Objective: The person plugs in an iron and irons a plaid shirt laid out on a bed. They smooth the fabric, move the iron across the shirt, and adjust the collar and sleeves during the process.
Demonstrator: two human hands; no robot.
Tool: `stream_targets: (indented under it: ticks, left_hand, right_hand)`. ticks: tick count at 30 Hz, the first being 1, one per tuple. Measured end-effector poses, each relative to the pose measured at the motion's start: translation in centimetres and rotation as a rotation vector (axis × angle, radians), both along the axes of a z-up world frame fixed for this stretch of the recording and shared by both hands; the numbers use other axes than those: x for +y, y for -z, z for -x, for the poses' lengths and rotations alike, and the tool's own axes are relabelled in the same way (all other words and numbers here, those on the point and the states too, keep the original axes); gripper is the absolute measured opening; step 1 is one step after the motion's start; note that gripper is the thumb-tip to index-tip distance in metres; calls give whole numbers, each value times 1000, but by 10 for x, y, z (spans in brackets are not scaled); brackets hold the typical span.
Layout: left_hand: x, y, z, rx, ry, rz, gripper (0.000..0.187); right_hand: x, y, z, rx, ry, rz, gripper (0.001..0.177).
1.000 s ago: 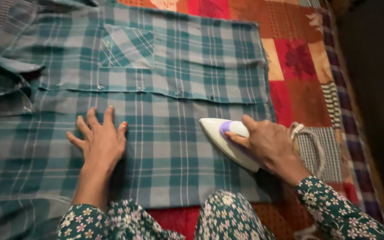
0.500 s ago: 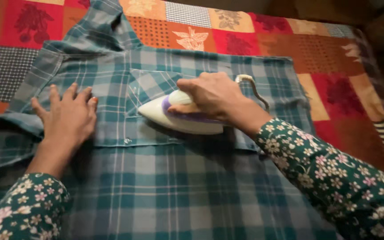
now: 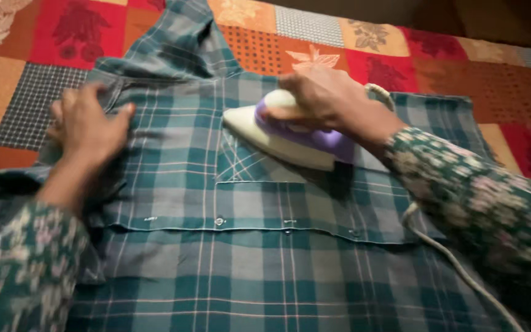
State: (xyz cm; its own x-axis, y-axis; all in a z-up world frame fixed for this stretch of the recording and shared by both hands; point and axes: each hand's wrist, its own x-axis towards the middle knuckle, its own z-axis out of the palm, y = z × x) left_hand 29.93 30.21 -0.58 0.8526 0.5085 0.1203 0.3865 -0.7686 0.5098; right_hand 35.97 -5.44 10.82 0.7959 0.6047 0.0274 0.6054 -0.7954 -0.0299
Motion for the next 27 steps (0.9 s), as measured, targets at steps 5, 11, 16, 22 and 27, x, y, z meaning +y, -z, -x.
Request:
stream_targets:
  ticks: [5, 11, 16, 22, 27]
  left_hand:
    - [38, 1, -82, 52, -30, 58, 96]
    - [93, 40, -168, -109, 134, 272, 48]
    - [100, 63, -172, -379, 165, 318, 33]
    - [51, 6, -23, -55, -173, -142, 68]
    - [23, 15, 76, -156, -269, -191, 47]
  right_hand:
    - [11, -1, 19, -10, -49, 132, 66]
    - [48, 4, 2, -167, -77, 44, 62]
    - [91, 8, -20, -135, -99, -1, 62]
    - [123, 5, -26, -99, -3, 5, 62]
    - [135, -4, -7, 131, 53, 18, 66]
